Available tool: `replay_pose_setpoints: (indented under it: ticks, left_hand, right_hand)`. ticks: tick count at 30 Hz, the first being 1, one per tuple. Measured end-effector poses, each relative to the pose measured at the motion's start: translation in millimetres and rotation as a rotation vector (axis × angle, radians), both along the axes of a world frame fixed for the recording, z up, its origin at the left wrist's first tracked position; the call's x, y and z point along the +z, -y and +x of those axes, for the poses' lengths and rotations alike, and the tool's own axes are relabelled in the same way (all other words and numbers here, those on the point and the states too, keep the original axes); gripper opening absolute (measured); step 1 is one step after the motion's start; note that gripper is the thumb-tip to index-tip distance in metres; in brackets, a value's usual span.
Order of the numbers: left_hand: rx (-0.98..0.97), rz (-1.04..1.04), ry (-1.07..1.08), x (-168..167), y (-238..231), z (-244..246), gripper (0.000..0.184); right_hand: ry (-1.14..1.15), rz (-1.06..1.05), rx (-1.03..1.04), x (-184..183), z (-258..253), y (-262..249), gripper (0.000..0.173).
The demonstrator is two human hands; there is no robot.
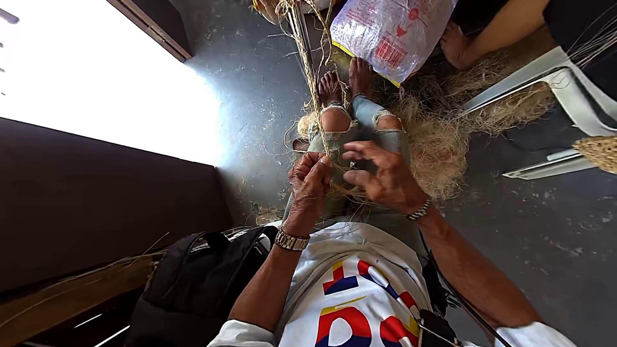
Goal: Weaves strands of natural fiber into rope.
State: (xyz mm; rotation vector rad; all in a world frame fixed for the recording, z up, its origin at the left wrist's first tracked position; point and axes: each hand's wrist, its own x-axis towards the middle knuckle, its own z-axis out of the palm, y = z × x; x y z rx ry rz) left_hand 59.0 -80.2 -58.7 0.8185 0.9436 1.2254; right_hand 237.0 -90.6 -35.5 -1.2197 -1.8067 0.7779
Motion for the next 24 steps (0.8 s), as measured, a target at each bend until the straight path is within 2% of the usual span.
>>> replay_pose_setpoints:
  ticks: [1, 3, 6, 9, 15, 24]
  left_hand:
    - [0.006, 0.0, 0.006, -0.6, 0.4, 0.0, 0.014]
    - [0.005, 0.001, 0.014, -1.4, 1.2, -2.1, 0.013]
    - [-0.031, 0.029, 0.026, -4.5, 0.9, -5.4, 0.013]
    - [-0.065, 0.04, 0.042, -9.5, -1.3, -7.8, 0.012]
    - [-0.094, 0.069, -0.066, -14.4, -6.1, -5.4, 0.014]
    - [-0.007, 0.276, -0.462, -21.4, -3.8, 3.0, 0.009]
  right_hand:
    - [-0.047, -0.093, 0.067, 0.0, -11.3, -7.6, 0.041]
    - [-0.136, -0.216, 0.126, -2.4, -24.1, -17.9, 0.028]
    - [-0.29, -0.287, 0.127, -10.5, -21.9, -21.7, 0.007]
    - [-0.387, -0.285, 0.095, -19.7, -21.5, -22.8, 0.01]
    - [-0.293, -0.15, 0.052, -23.6, -16.0, -26.4, 0.015]
    - [-0.555, -0.393, 0.019, -34.6, -14.8, -25.3, 0.009]
